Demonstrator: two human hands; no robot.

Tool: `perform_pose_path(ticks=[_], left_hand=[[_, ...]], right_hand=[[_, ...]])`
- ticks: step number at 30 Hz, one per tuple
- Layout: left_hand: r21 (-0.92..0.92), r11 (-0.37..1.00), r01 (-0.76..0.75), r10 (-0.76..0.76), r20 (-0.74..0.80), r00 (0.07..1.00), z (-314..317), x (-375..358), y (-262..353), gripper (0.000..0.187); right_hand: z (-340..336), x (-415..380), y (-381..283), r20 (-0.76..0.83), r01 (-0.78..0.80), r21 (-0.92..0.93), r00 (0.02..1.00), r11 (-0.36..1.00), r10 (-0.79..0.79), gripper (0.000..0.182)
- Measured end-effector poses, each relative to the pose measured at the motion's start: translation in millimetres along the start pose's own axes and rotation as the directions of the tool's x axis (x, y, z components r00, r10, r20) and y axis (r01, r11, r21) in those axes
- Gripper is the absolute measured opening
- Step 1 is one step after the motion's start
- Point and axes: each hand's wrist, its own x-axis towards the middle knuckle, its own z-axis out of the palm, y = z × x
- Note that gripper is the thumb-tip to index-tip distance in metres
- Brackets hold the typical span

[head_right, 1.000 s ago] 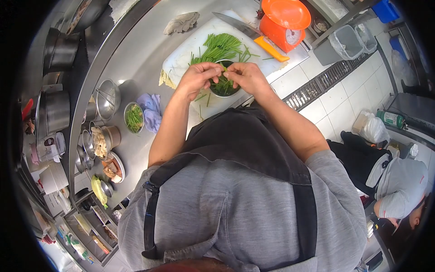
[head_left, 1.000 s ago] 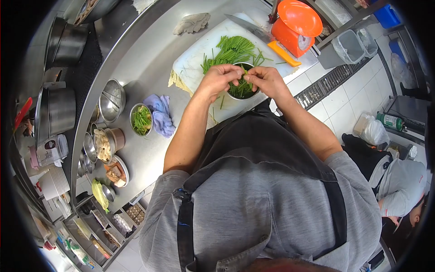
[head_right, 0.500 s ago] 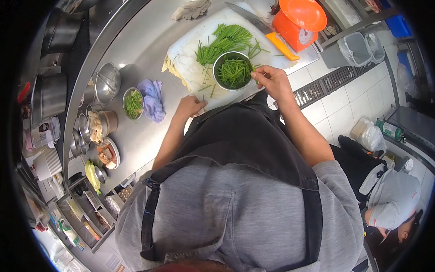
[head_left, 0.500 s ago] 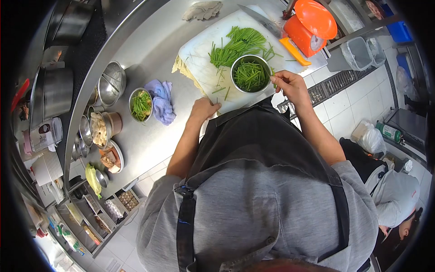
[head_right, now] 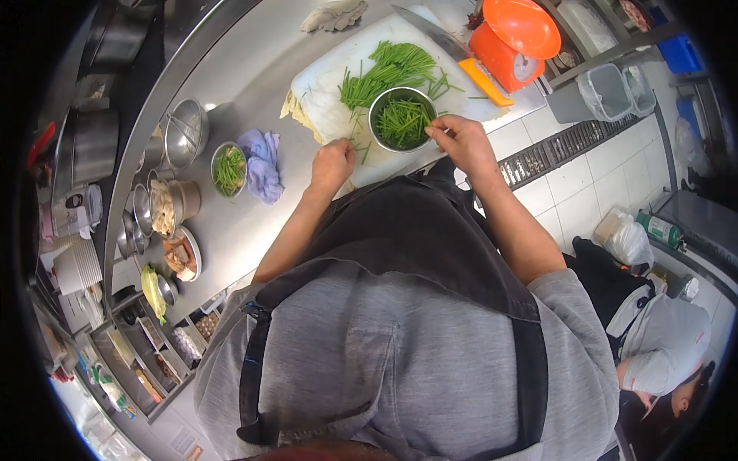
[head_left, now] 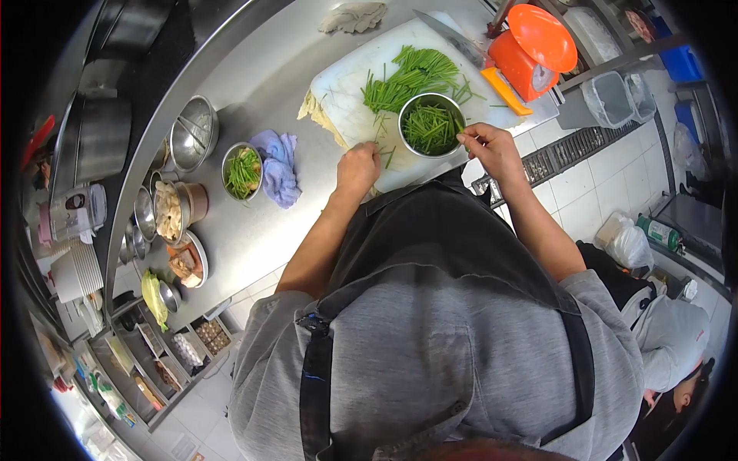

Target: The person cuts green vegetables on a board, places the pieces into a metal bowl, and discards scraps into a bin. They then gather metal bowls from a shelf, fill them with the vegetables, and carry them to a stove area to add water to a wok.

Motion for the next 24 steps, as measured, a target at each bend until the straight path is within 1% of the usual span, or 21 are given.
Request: perform_pose_path(ticks=[1, 3, 5, 9, 11, 12, 14, 17, 18, 20, 21, 22, 24], left_hand=[[-0.016, 1.0, 0.01, -0.01, 0.018, 1.0, 0, -1, 5, 0.012], [-0.027, 1.0, 0.014, -0.013, 0.047, 0.999, -1, -5, 14, 0.014], [0.059, 0.995, -0.084, 0.077, 0.109, 0.991, -8, -5, 25, 0.016], [0.099, 0.984, -0.147, 0.133, 0.135, 0.982, -7, -2, 28, 0.019], [0.163, 0.982, -0.097, 0.065, 0.195, 0.979, -5, 4, 22, 0.017], [0.163, 0.981, -0.104, 0.071, 0.197, 0.978, -5, 7, 18, 0.017], [0.236, 0.971, -0.034, -0.008, 0.176, 0.984, -9, 14, 13, 0.017], [0.217, 0.976, -0.007, -0.03, 0.167, 0.985, -27, 27, 5, 0.017], [0.217, 0.976, -0.018, -0.019, 0.17, 0.985, -36, 33, 7, 0.017], [-0.04, 0.999, -0.037, 0.043, 0.165, 0.985, -73, 39, 33, 0.016], [-0.093, 0.99, -0.107, 0.117, 0.117, 0.986, -85, 44, 47, 0.014], [-0.09, 0.991, -0.103, 0.114, 0.115, 0.987, -92, 50, 60, 0.014], [-0.185, 0.953, -0.239, 0.263, 0.117, 0.958, -93, 62, 84, 0.01]], right_hand=[[-1, -3, -4, 0.0, 0.005, -0.051, 1.0, 0.999, -0.005, 0.02], [-3, -8, -2, -0.014, -0.006, -0.062, 1.0, 0.998, 0.005, 0.02], [-3, -11, 3, -0.021, -0.011, -0.071, 1.0, 0.997, 0.01, 0.021], [-3, -12, 7, -0.04, -0.011, -0.053, 0.999, 0.999, 0.009, 0.021], [-3, -12, 7, -0.056, -0.007, -0.025, 0.998, 1.0, 0.006, 0.02], [-4, -12, 7, -0.063, -0.008, -0.023, 0.998, 1.0, 0.007, 0.02], [-5, -13, 6, -0.065, -0.007, 0.002, 0.998, 1.0, 0.008, 0.02], [-7, -14, 5, -0.07, -0.012, 0.003, 0.997, 1.0, 0.013, 0.02], [-10, -13, 2, -0.082, -0.014, 0.004, 0.997, 1.0, 0.014, 0.02], [-13, -17, -2, -0.047, -0.041, 0.01, 0.998, 0.999, 0.041, 0.019], [-12, -16, 3, -0.057, -0.027, 0.025, 0.998, 0.999, 0.028, 0.019], [-10, -15, 4, -0.053, -0.024, 0.026, 0.998, 0.999, 0.026, 0.019], [-6, -12, 4, -0.089, -0.006, 0.062, 0.996, 0.998, 0.012, 0.019]])
